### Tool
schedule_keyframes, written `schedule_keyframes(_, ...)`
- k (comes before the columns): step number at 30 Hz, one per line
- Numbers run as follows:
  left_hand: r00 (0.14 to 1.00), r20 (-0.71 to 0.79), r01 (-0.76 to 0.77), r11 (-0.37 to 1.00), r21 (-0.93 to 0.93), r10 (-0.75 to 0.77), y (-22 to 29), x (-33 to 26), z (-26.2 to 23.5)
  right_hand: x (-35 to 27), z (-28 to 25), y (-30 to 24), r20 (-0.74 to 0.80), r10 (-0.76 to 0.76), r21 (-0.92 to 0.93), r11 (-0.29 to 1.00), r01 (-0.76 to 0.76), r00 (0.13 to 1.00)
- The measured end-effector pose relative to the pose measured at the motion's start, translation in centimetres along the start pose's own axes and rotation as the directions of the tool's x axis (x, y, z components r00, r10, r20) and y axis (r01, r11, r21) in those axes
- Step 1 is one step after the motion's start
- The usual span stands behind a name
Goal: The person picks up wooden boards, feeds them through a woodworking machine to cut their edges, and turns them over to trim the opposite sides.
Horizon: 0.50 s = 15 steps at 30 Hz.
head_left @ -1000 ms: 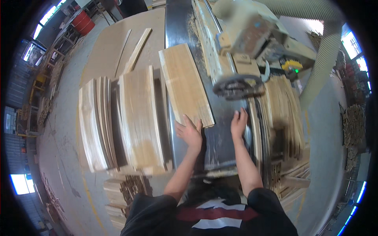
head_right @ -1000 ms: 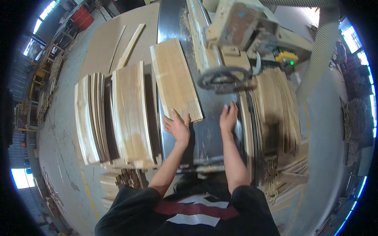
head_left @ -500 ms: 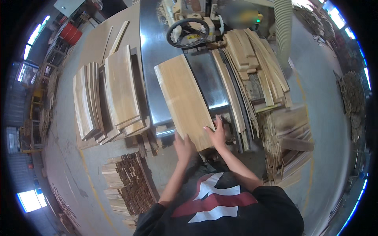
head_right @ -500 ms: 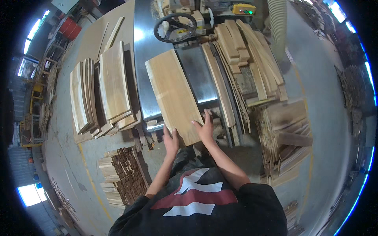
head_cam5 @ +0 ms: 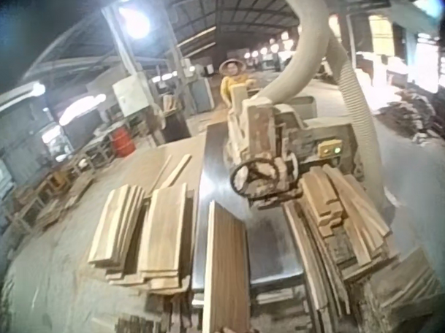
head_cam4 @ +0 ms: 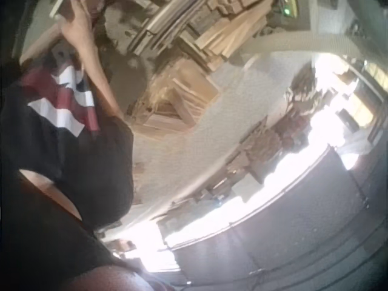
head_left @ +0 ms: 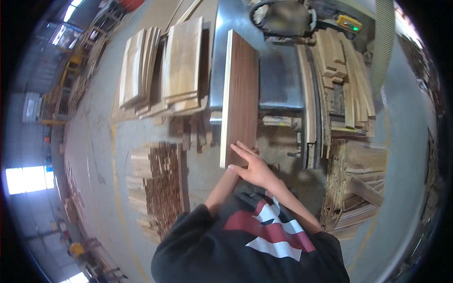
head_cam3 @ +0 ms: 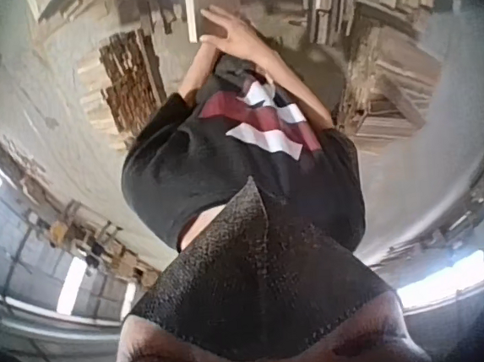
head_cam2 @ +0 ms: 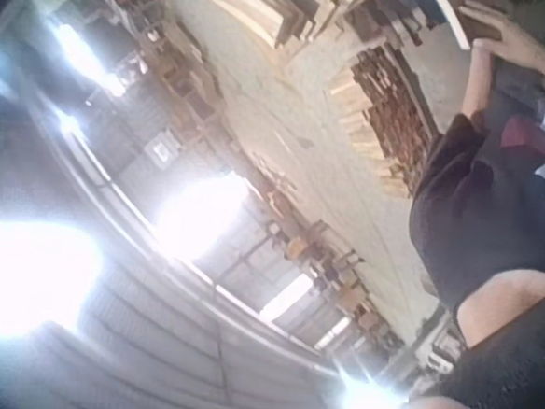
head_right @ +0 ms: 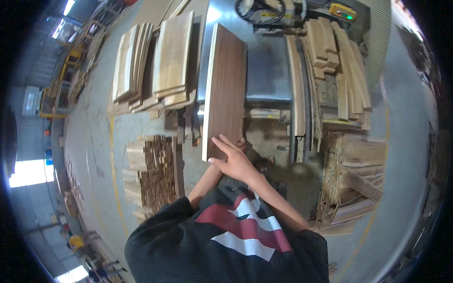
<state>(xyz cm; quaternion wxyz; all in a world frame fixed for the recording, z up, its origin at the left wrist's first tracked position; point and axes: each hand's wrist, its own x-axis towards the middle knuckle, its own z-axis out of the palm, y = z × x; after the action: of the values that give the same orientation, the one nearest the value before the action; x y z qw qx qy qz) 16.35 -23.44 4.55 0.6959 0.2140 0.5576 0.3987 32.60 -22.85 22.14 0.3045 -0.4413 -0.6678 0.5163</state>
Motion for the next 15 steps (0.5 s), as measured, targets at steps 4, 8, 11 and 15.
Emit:
schedule_keyframes(4,0.998,-0.003,-0.068,0.957,-0.283,0.070,-0.5,-2.2,1.0,-0.1,1.7,2.2,0.139,0.041,-0.109,0.994,-0.026,0.989)
schedule_keyframes(8,0.987,0.041,-0.109,0.843,-0.526,0.153,-0.2,-2.4,3.1,-0.1,2.0,2.1,0.090,0.061,0.048,0.997,-0.065,0.994)
schedule_keyframes(11,0.970,0.108,-0.087,0.731,-0.677,0.216,0.3,-1.3,5.0,0.2,0.5,2.6,0.043,0.192,0.265,0.944,-0.196,0.981)
schedule_keyframes(15,0.872,-0.142,-0.395,0.844,0.363,0.469,2.8,1.0,5.3,-1.4,-2.5,3.4,-0.156,0.289,0.283,0.929,-0.237,0.945)
